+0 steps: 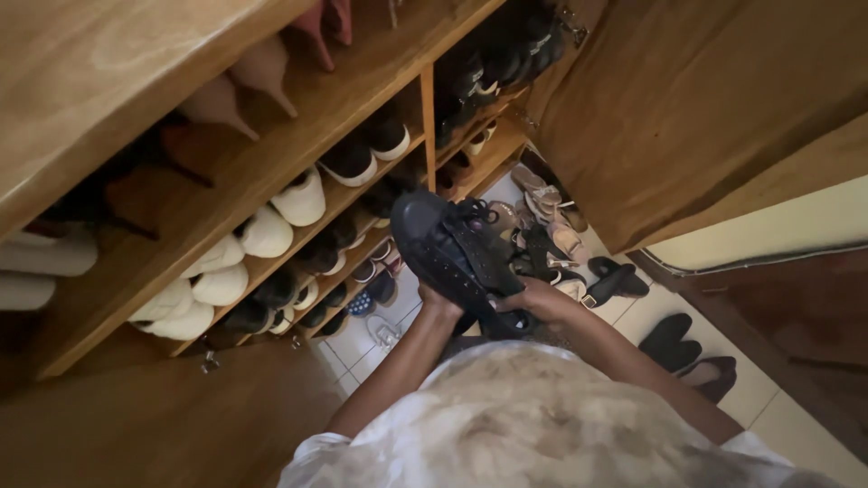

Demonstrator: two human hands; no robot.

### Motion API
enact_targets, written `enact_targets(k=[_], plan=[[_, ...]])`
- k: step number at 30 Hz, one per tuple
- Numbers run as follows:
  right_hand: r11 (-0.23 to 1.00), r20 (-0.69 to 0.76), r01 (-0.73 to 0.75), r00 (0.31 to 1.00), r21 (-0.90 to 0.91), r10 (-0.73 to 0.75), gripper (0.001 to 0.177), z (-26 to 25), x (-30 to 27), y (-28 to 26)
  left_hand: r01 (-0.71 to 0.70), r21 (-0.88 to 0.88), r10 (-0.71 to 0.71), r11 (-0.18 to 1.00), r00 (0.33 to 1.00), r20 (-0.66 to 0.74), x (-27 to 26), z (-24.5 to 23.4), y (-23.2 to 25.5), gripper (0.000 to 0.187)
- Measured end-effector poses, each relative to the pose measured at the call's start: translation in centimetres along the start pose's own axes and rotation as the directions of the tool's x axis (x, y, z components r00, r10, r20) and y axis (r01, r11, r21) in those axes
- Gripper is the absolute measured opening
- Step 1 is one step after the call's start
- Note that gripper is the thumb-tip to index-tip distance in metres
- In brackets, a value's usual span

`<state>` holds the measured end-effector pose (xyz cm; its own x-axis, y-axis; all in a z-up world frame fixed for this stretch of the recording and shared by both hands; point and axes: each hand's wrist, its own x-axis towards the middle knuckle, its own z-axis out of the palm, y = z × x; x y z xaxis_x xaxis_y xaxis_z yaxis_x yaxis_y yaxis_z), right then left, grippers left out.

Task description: Picking up various shoes and sandals from a pile on the floor and organizing them into a wooden shoe cabinet.

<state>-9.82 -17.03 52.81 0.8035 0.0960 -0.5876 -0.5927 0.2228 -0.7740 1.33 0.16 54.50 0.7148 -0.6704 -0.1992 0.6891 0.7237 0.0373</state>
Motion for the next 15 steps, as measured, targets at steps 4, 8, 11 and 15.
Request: enact_targets(k=[4, 8, 11, 15], plan=[[0.999, -0.046, -0.004, 0.999, 0.049, 0.006, 0.053, -0.8, -0.9, -2.1, -0.018, 0.006, 0.019, 1.000, 0.997, -0.076, 2.0, -0.7, -1.1, 0.063], [1.000, -0.106, -0.005, 0.994, 0.025, 0.007, 0.058, -4.2, -1.4, -4.6, 0.007, 0.016, -0.007, 1.000, 0.999, -0.035, 5.8, -3.7, -2.2, 0.071], [0.997, -0.101, 0.022, 0.995, 0.078, -0.014, 0.060, -7.8, -2.0, -6.2, 0.007, 0.025, -0.003, 1.000, 0.990, -0.143, 8.1, -5.3, -3.0, 0.077], [0.990, -0.119, 0.074, 0.991, 0.119, -0.059, 0.058, -12.4, -2.1, -8.3, 0.095, 0.245, 0.046, 0.965, 0.855, -0.516, 9.5, -5.5, -3.8, 0.096]])
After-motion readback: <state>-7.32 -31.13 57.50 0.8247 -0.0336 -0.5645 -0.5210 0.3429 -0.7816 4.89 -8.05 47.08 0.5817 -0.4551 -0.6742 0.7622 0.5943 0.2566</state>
